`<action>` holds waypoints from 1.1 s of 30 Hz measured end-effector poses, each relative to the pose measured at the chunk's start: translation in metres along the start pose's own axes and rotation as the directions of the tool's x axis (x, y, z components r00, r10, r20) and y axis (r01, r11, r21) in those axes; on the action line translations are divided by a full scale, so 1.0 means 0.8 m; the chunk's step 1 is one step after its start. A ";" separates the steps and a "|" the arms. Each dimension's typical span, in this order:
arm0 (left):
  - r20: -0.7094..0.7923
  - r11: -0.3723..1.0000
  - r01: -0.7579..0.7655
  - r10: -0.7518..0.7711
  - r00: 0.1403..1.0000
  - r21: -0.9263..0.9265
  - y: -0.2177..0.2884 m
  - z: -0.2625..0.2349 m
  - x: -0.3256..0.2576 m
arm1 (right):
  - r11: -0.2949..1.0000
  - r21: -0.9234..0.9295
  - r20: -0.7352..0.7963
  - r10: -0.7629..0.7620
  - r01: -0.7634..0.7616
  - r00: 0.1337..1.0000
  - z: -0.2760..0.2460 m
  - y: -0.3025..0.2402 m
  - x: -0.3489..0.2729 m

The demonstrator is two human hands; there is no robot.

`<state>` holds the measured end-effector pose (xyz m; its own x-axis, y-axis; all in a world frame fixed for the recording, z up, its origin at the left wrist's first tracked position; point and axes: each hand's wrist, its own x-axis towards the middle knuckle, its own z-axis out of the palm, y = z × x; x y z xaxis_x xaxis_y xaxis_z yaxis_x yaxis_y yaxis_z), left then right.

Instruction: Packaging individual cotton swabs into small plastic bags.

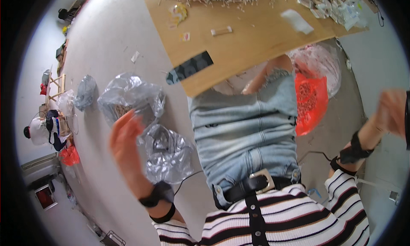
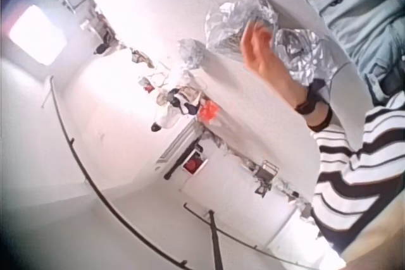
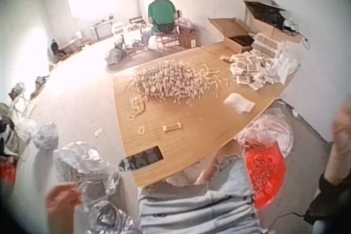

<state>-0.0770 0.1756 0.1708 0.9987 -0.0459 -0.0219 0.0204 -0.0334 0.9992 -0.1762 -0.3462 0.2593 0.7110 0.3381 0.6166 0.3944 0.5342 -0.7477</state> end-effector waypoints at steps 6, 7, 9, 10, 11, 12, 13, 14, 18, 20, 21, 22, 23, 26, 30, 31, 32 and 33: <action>0.216 0.774 -0.223 0.114 0.970 0.592 -0.115 0.084 0.099 | 0.662 -0.276 -0.607 0.442 -0.697 0.660 -0.044 0.244 0.051; 0.257 0.689 -0.297 0.164 0.952 0.661 -0.126 0.101 0.111 | 0.537 -0.358 -0.626 0.468 -0.763 0.623 -0.045 0.265 0.055; 0.331 0.559 -0.404 0.231 0.915 0.724 -0.141 0.128 0.127 | 0.407 -0.621 -0.560 0.369 -0.670 0.742 -0.062 0.321 0.047; 0.369 0.536 -0.445 0.250 0.895 0.717 -0.152 0.142 0.133 | 0.358 -0.681 -0.543 0.338 -0.638 0.769 -0.066 0.343 0.047; 0.372 0.567 -0.436 0.232 0.899 0.699 -0.160 0.154 0.136 | 0.310 -0.738 -0.519 0.308 -0.600 0.797 -0.068 0.364 0.051; 0.383 0.570 -0.441 0.226 0.896 0.694 -0.167 0.166 0.138 | 0.301 -0.745 -0.519 0.297 -0.595 0.801 -0.073 0.384 0.055; 0.390 0.577 -0.443 0.222 0.894 0.686 -0.169 0.174 0.139 | 0.219 -0.829 -0.471 0.223 -0.514 0.854 -0.077 0.407 0.061; 0.400 0.588 -0.445 0.216 0.891 0.675 -0.173 0.183 0.139 | 0.122 -0.894 -0.412 0.157 -0.432 0.897 -0.083 0.426 0.068; 0.410 0.611 -0.437 0.194 0.891 0.660 -0.182 0.208 0.141 | -0.027 -0.933 -0.360 0.088 -0.359 0.929 -0.113 0.479 0.086; 0.410 0.599 -0.428 0.176 0.895 0.677 -0.184 0.219 0.143 | 0.017 -0.919 -0.391 0.097 -0.394 0.915 -0.127 0.491 0.087; 0.406 0.584 -0.432 0.184 0.895 0.688 -0.184 0.226 0.147 | 0.008 -0.919 -0.391 0.093 -0.393 0.916 -0.130 0.491 0.081; 0.403 0.584 -0.430 0.185 0.896 0.688 -0.184 0.229 0.152 | 0.071 -0.921 -0.374 0.107 -0.382 0.921 -0.123 0.492 0.077; 0.412 0.556 -0.444 0.190 0.891 0.703 -0.182 0.236 0.157 | 0.127 -0.920 -0.358 0.122 -0.372 0.926 -0.118 0.488 0.071; 0.437 0.486 -0.482 0.211 0.874 0.729 -0.189 0.261 0.168 | 0.189 -0.928 -0.303 0.124 -0.323 0.945 -0.105 0.468 0.061; 0.457 0.373 -0.488 0.175 0.872 0.789 -0.214 0.278 0.177 | 0.010 -0.860 -0.510 -0.040 -0.510 0.859 -0.127 0.451 0.074; 0.457 0.361 -0.488 0.174 0.872 0.794 -0.220 0.280 0.176 | -0.045 -0.845 -0.529 -0.078 -0.533 0.845 -0.140 0.443 0.078; 0.461 0.367 -0.498 0.188 0.867 0.786 -0.221 0.286 0.175 | -0.060 -0.846 -0.524 -0.088 -0.529 0.847 -0.159 0.436 0.073; 0.476 0.343 -0.517 0.201 0.856 0.784 -0.221 0.290 0.174 | -0.050 -0.794 -0.604 -0.042 -0.605 0.796 -0.181 0.435 0.064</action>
<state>0.0476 -0.0568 -0.0165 0.8368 -0.5214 0.1669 -0.5458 -0.7706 0.3291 0.0820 -0.2549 -0.0049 0.9009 -0.2211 0.3735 0.0125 -0.8470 -0.5315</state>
